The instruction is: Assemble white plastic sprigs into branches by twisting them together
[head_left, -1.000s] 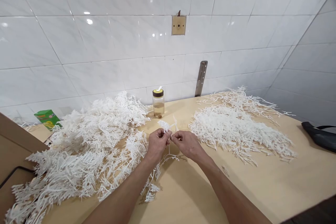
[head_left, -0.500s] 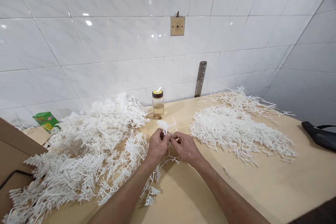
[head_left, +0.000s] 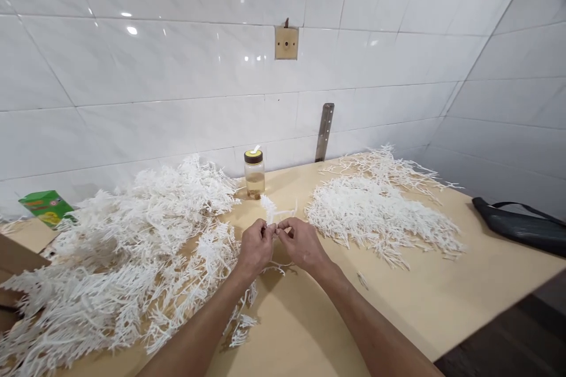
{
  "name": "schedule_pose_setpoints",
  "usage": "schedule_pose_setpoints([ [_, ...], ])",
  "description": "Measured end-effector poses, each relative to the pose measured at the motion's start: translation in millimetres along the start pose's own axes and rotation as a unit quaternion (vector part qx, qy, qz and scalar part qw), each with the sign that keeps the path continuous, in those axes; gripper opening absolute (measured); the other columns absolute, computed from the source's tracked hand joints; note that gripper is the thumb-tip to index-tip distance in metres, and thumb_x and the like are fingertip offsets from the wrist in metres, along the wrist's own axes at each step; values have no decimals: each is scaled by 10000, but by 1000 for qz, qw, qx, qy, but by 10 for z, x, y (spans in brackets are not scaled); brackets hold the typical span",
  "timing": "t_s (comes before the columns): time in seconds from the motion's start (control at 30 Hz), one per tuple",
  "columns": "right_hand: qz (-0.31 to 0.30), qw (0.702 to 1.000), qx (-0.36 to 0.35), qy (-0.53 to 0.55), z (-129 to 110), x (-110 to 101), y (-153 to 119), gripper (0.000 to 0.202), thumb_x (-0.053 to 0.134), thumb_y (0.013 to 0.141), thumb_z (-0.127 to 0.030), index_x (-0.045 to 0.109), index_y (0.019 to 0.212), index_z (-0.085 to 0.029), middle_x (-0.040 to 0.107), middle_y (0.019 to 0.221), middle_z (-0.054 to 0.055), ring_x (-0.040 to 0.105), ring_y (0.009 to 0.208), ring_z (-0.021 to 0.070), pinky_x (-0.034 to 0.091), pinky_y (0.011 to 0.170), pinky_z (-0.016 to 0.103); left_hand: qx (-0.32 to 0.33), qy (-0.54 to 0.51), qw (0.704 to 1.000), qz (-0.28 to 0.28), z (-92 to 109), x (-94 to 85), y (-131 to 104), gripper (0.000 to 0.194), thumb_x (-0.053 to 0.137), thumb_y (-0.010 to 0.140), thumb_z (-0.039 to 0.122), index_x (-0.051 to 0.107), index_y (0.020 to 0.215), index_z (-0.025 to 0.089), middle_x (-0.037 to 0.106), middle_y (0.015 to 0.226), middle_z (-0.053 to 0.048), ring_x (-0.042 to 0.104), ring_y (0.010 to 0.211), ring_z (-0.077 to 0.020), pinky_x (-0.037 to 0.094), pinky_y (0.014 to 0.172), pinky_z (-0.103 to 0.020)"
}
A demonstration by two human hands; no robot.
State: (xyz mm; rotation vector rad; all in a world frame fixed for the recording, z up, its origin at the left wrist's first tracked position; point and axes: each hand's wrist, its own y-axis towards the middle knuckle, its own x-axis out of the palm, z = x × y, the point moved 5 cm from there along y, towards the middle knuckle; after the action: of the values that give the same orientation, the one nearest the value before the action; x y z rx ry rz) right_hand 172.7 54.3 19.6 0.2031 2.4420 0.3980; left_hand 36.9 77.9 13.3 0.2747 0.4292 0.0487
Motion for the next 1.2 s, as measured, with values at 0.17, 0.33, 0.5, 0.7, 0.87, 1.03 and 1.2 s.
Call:
schedule_pose_setpoints([
  [0.17, 12, 1000, 13, 8, -39, -71, 6, 197, 532, 834, -218, 706, 744, -194, 718, 731, 27, 638, 669, 172, 451, 629, 270, 15, -5, 1000, -24, 28, 8, 2, 340, 578, 793, 431, 469, 559, 209, 443, 482, 46, 379, 500, -125, 252, 519, -250],
  [0.33, 36, 999, -17, 18, -63, -88, -13, 187, 535, 829, -198, 705, 750, -186, 735, 817, 54, 661, 756, 193, 484, 716, 294, -49, -132, 989, -54, -1, 71, -58, 339, 679, 720, 488, 522, 626, 203, 497, 532, 40, 410, 506, -117, 279, 502, -228],
  [0.5, 42, 999, -11, 4, -25, -83, -10, 169, 568, 821, -277, 713, 771, -205, 729, 782, 40, 636, 664, 177, 479, 669, 292, -93, -208, 971, -76, -94, 106, -28, 322, 698, 720, 445, 529, 615, 192, 468, 524, 42, 410, 505, -105, 301, 515, -229],
  [0.7, 19, 998, -40, -54, -32, -25, -41, 176, 536, 833, -229, 665, 717, -198, 678, 713, 30, 593, 630, 166, 430, 622, 279, 33, -10, 996, -81, -1, 15, -4, 288, 573, 822, 304, 436, 587, 211, 441, 538, 33, 373, 544, -132, 247, 542, -260],
  [0.87, 108, 977, -107, -147, -1, -60, -26, 177, 469, 824, -152, 569, 680, -182, 604, 727, 61, 537, 625, 165, 383, 590, 281, 87, 46, 995, -30, 30, 7, -79, 222, 612, 809, 226, 472, 638, 209, 461, 592, 16, 329, 539, -131, 200, 560, -288],
  [1.03, 221, 968, -31, -112, 203, -482, 66, 108, 528, 794, -233, 558, 697, -195, 610, 684, 40, 539, 602, 170, 403, 654, 300, -48, -117, 989, -73, -46, 82, -86, 335, 657, 782, 428, 499, 604, 193, 416, 519, 39, 323, 485, -98, 217, 500, -242],
  [1.2, 281, 949, 71, -121, 561, -900, 131, 124, 563, 760, -310, 591, 734, -192, 630, 674, 46, 556, 600, 190, 411, 695, 334, -216, -288, 920, -157, -114, 166, -113, 435, 757, 645, 537, 495, 646, 190, 348, 419, 94, 208, 371, -43, 127, 403, -210],
])
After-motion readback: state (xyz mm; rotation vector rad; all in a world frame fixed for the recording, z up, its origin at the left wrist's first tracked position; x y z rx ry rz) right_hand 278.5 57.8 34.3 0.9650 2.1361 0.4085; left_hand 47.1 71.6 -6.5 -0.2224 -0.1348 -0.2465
